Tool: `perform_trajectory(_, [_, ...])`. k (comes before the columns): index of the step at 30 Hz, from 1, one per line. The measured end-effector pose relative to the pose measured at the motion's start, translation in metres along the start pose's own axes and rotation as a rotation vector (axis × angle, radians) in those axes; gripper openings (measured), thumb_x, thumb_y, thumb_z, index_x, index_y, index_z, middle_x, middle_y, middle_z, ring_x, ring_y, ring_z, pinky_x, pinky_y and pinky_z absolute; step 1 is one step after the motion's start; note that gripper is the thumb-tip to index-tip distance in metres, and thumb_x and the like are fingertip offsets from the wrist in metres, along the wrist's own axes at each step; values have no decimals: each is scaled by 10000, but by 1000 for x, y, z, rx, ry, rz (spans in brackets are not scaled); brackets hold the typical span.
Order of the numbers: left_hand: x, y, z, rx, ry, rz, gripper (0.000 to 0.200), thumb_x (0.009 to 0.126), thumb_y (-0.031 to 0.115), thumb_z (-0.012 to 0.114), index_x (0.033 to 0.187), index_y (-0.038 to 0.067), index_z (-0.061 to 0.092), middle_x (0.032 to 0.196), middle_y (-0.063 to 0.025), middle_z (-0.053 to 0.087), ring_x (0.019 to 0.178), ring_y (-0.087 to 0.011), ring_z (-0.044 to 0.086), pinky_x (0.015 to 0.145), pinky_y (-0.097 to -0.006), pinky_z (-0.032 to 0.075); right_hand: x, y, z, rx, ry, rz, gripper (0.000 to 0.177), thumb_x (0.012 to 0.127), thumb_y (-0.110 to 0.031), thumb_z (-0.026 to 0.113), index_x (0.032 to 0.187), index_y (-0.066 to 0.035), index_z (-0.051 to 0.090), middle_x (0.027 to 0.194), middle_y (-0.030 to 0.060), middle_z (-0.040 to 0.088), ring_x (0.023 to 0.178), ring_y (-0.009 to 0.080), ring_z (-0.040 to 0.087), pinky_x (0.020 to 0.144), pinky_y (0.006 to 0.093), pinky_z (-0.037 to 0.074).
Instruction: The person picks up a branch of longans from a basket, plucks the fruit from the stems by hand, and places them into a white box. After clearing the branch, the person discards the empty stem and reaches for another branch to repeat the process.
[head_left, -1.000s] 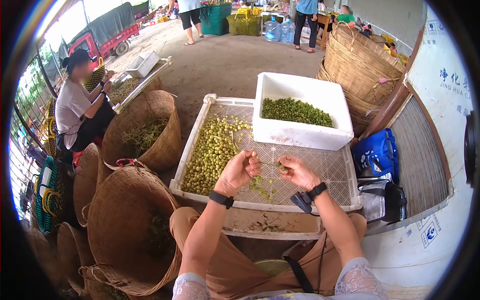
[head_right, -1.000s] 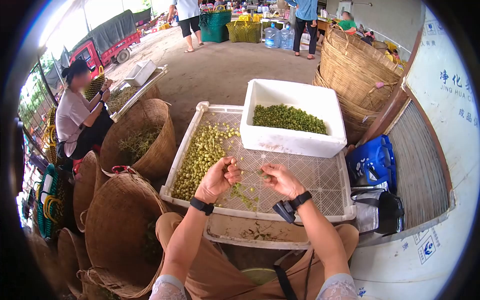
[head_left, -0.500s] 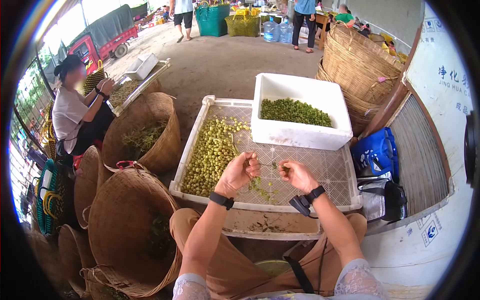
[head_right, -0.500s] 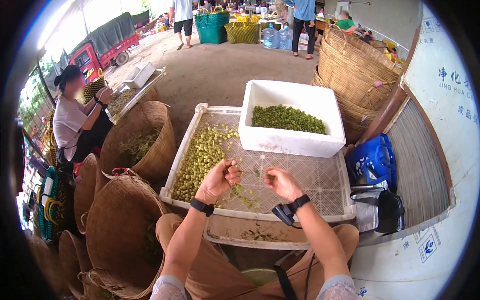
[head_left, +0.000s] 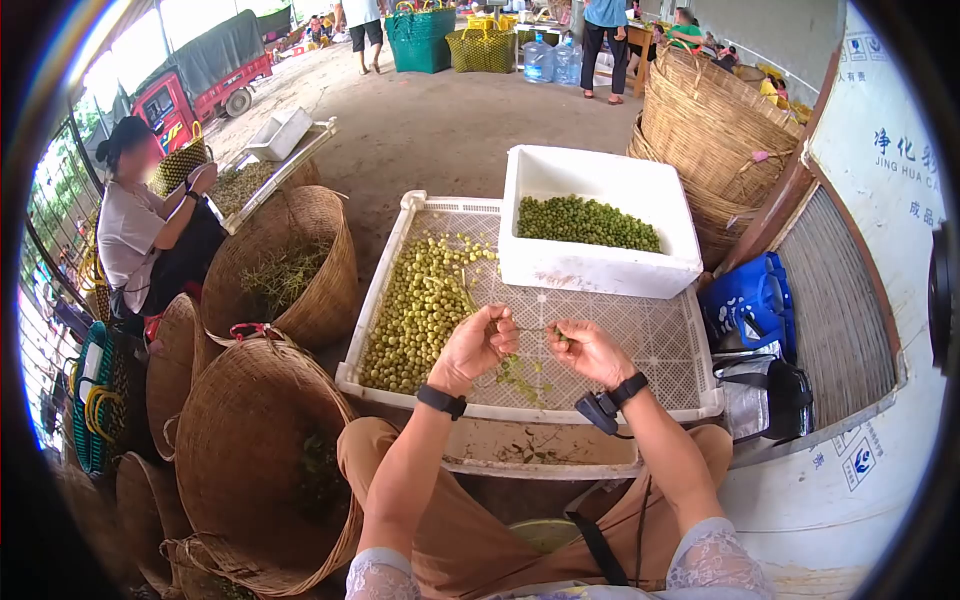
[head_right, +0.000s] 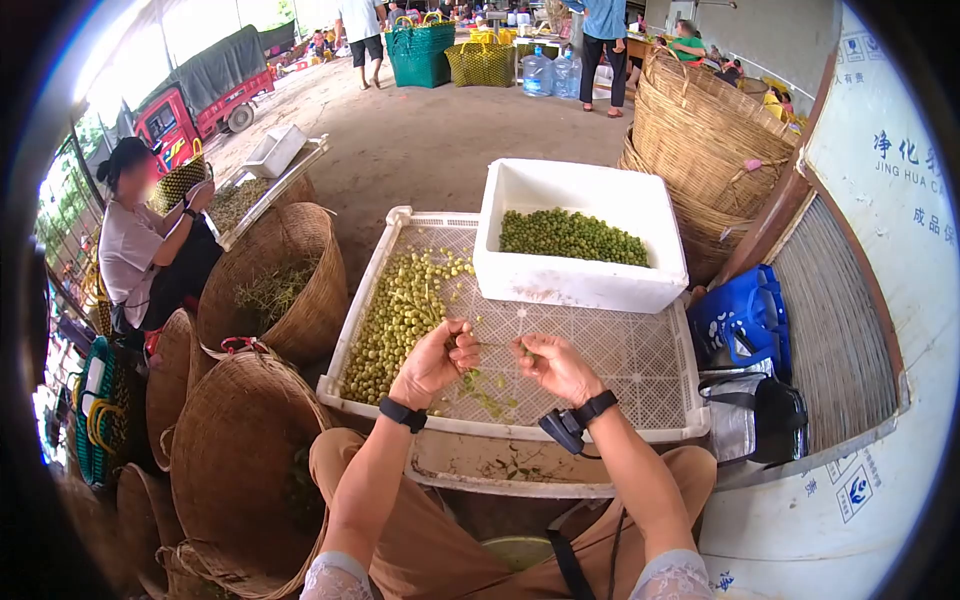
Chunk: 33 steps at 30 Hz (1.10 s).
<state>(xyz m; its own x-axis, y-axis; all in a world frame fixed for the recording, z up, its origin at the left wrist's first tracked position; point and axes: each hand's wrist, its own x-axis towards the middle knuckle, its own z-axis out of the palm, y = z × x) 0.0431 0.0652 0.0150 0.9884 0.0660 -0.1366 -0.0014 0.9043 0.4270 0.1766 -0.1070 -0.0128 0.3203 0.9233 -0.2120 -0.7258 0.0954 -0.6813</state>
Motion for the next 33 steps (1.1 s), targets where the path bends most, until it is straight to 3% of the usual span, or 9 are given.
perform_trajectory(7, [2, -4, 0, 12, 11, -5, 160, 907, 135, 393, 781, 61, 458, 614, 16, 363, 510, -75, 294, 485, -217, 306, 3, 4, 6, 388, 11, -43, 140, 883, -85, 499, 938, 43, 512, 758, 46, 467, 632, 111, 447, 537, 215, 377])
perform_trajectory(10, [2, -8, 2, 12, 8, -6, 165, 910, 135, 386, 781, 60, 456, 612, 15, 362, 508, -72, 291, 484, -216, 304, 12, 9, -8, 514, 22, -111, 134, 880, -111, 524, 914, 19, 524, 753, 40, 506, 607, 95, 451, 516, 216, 371])
perform_trajectory(19, [0, -8, 3, 45, 54, 29, 141, 902, 131, 379, 800, 59, 446, 610, 28, 327, 519, -75, 284, 482, -212, 279, 11, 6, 0, 37, 279, -195, 127, 875, -86, 528, 934, 26, 539, 752, 39, 530, 587, 101, 473, 501, 214, 383])
perform_trajectory(20, [0, -6, 4, 45, 46, 23, 141, 897, 124, 377, 792, 62, 449, 608, 29, 325, 514, -76, 276, 480, -213, 277, 11, 2, -6, 286, 166, -109, 134, 864, -65, 534, 945, 42, 533, 791, 68, 537, 592, 107, 472, 502, 211, 381])
perform_trajectory(21, [1, -6, 2, 52, 20, 26, 141, 897, 124, 377, 792, 62, 449, 608, 29, 325, 514, -76, 276, 480, -213, 277, 8, -4, -2, 270, 161, -131, 134, 864, -65, 534, 945, 42, 533, 791, 68, 537, 592, 107, 472, 502, 211, 381])
perform_trajectory(24, [7, -9, -8, 24, 16, -7, 149, 899, 118, 369, 785, 64, 448, 604, 27, 325, 508, -76, 269, 477, -214, 278, 10, -22, 5, 594, -13, -107, 161, 846, -26, 539, 974, 68, 518, 858, 118, 531, 595, 116, 469, 503, 206, 372])
perform_trajectory(29, [6, -1, -15, 13, -20, 15, 160, 916, 118, 367, 783, 56, 428, 620, 11, 322, 533, -93, 276, 503, -235, 291, 10, -61, -10, 455, -12, -198, 149, 824, 14, 527, 969, 49, 528, 818, 88, 542, 596, 114, 479, 499, 207, 372])
perform_trajectory(31, [7, -2, -19, 48, 2, 84, 166, 922, 129, 365, 791, 53, 433, 628, 12, 326, 537, -91, 277, 508, -240, 296, 26, -80, -26, 133, -44, -309, 138, 835, -9, 513, 963, 39, 534, 811, 67, 550, 612, 110, 501, 508, 198, 386])
perform_trajectory(33, [11, -1, -27, -9, -64, 59, 177, 930, 137, 351, 804, 47, 438, 640, 6, 333, 543, -94, 280, 514, -245, 305, 44, -118, -16, -195, 204, -606, 134, 846, -39, 498, 964, 14, 537, 802, 37, 553, 614, 94, 516, 530, 182, 417])
